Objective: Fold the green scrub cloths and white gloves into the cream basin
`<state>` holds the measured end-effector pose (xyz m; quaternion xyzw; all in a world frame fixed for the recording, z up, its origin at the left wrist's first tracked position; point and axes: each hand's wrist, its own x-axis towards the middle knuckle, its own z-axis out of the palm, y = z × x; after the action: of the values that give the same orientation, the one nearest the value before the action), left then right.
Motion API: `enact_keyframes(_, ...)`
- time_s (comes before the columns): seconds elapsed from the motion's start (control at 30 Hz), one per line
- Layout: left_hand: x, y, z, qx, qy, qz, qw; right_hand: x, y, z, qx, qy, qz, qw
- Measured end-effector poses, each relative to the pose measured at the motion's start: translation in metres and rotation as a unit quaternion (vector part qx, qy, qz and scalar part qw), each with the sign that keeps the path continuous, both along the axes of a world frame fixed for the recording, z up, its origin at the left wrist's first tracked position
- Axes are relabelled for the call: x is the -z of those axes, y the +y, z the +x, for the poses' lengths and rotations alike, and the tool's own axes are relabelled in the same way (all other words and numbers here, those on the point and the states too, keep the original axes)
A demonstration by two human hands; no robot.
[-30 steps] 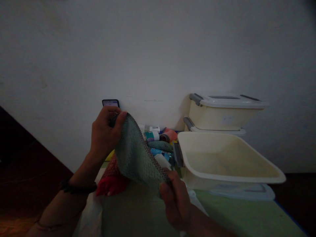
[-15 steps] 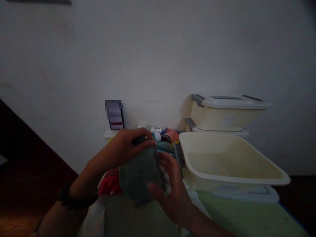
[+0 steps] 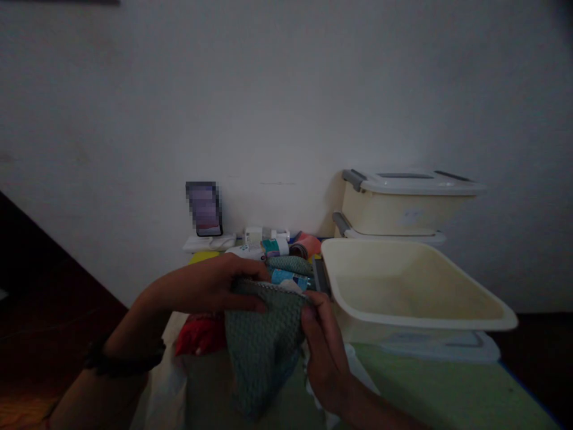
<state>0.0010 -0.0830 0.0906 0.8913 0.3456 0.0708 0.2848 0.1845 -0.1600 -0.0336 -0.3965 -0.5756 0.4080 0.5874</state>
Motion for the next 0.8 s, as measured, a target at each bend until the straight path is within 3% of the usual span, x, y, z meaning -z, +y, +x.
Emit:
enact_keyframes(0.13, 0.000, -0.003, 0.003, 0.023, -0.028, -0.024, 0.999, 0.003, 0.002, 0.002, -0.060, -0.011, 0.025, 0.998)
enact_keyframes(0.33, 0.000, -0.011, 0.011, 0.040, 0.005, -0.035, 0.999, -0.001, 0.001, 0.001, 0.002, -0.043, 0.043, 0.998)
enact_keyframes(0.57, 0.002, 0.013, -0.019, 0.019, 0.020, -0.125, 0.992, -0.003, -0.007, 0.001, 0.004, 0.025, 0.061, 0.998)
enact_keyframes(0.7, 0.006, 0.025, -0.026, -0.029, -0.059, -0.033, 0.997, -0.007, -0.008, 0.007, 0.029, -0.040, 0.088, 0.995)
enact_keyframes(0.8, 0.003, 0.021, -0.022, -0.061, -0.113, 0.036, 0.991, -0.027, -0.009, 0.014, -0.009, -0.161, 0.096, 0.982)
